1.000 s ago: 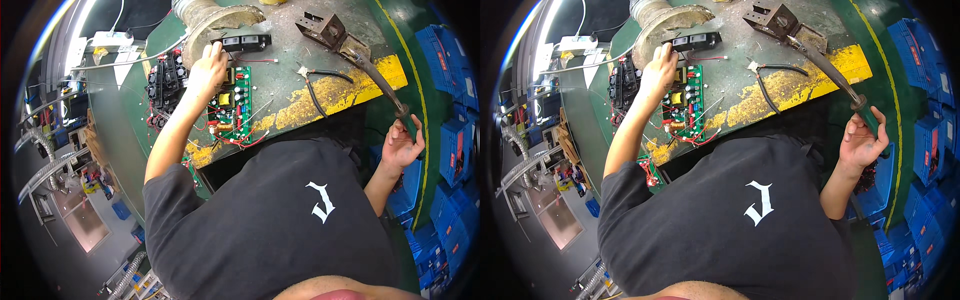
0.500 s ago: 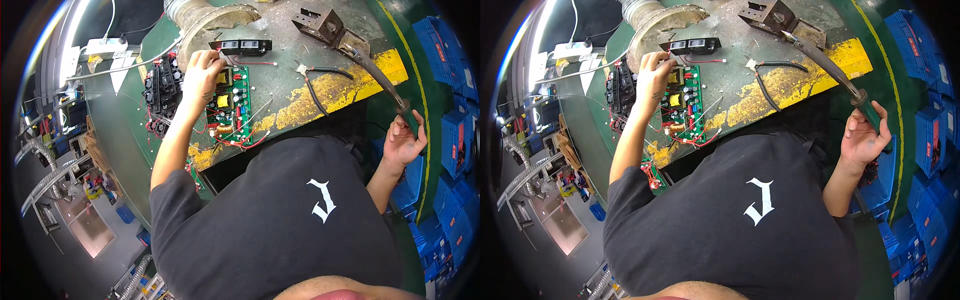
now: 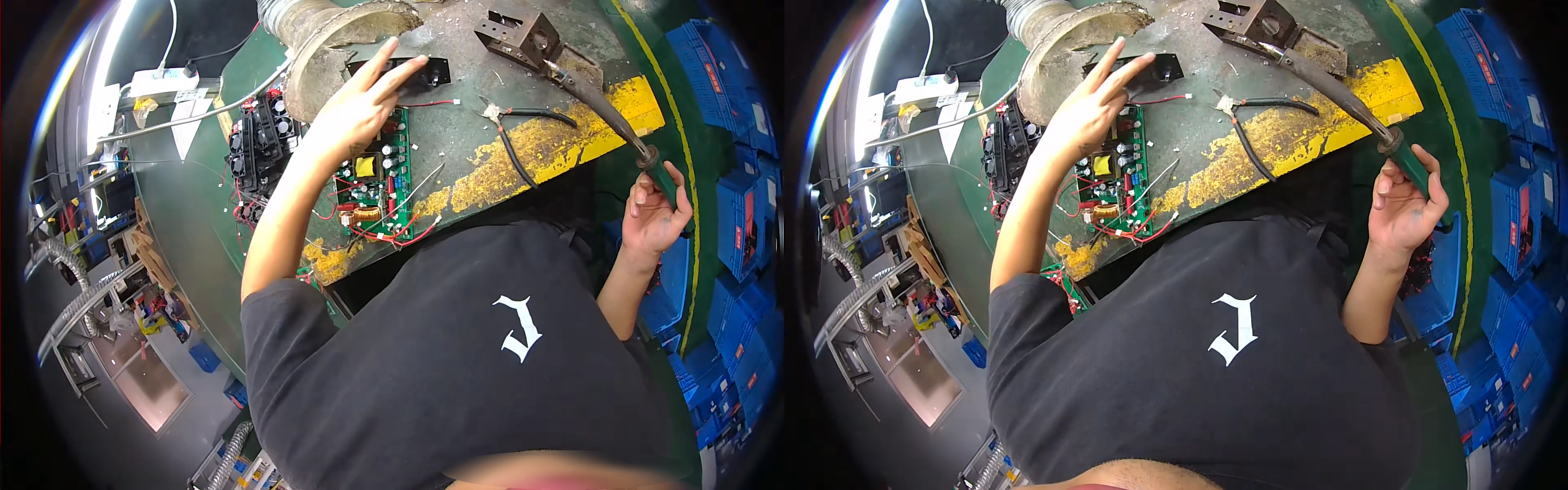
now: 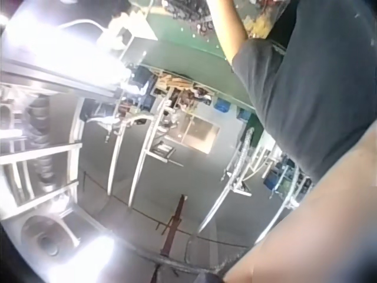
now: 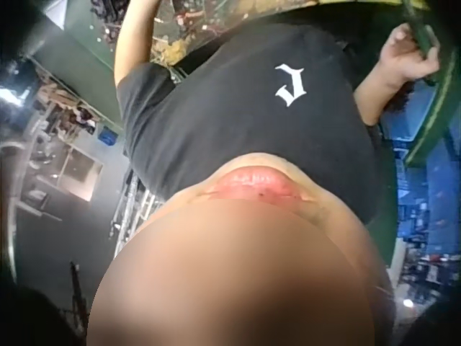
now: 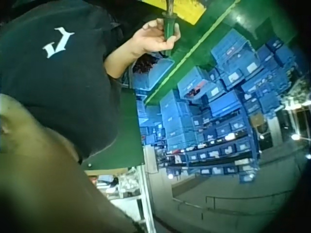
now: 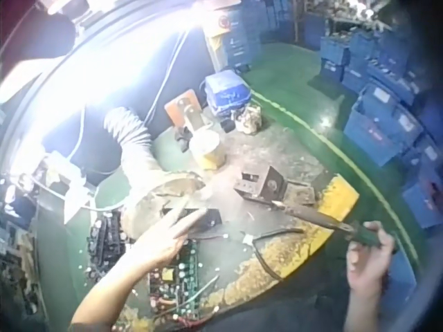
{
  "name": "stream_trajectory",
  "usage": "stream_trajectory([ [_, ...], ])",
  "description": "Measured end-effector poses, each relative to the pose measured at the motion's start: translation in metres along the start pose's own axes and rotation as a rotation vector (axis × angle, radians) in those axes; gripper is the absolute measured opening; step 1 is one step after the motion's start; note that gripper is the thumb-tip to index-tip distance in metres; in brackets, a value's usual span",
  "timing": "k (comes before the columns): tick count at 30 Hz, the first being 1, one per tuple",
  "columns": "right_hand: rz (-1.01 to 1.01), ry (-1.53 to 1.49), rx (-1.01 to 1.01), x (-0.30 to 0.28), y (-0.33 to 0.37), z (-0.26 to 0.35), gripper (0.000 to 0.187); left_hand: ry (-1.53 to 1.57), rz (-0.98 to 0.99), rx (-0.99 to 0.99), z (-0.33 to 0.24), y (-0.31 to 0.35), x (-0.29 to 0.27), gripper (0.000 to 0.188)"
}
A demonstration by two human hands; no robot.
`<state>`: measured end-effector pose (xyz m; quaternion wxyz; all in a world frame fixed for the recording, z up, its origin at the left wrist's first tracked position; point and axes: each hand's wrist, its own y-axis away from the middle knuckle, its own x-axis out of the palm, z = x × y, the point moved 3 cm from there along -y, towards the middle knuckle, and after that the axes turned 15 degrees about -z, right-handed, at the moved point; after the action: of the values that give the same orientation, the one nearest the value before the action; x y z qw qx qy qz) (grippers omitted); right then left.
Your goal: Soldering and assembling electronic components on circuit boards at a factory workbench.
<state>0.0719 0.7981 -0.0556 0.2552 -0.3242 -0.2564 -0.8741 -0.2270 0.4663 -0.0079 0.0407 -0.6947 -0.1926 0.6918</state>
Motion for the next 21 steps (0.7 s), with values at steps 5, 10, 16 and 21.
stream_trajectory([
  [5, -0.026, 0.007, 0.007, 0.000, 0.006, -0.003, 0.049, 0.168, 0.030, -0.337, 0.002, -0.001, 0.010, 0.052],
  [10, -0.019, 0.028, -0.005, 0.003, 0.014, 0.000, 0.049, -0.003, -0.003, -0.093, 0.008, 0.005, -0.006, 0.019],
  [16, -0.049, 0.082, 0.018, 0.008, 0.030, -0.015, 0.046, 0.065, 0.004, -0.270, 0.010, 0.020, -0.005, 0.021],
  [21, -0.105, 0.159, 0.033, 0.015, 0.042, -0.032, 0.047, 0.164, -0.103, -0.206, 0.002, 0.022, 0.001, 0.020],
])
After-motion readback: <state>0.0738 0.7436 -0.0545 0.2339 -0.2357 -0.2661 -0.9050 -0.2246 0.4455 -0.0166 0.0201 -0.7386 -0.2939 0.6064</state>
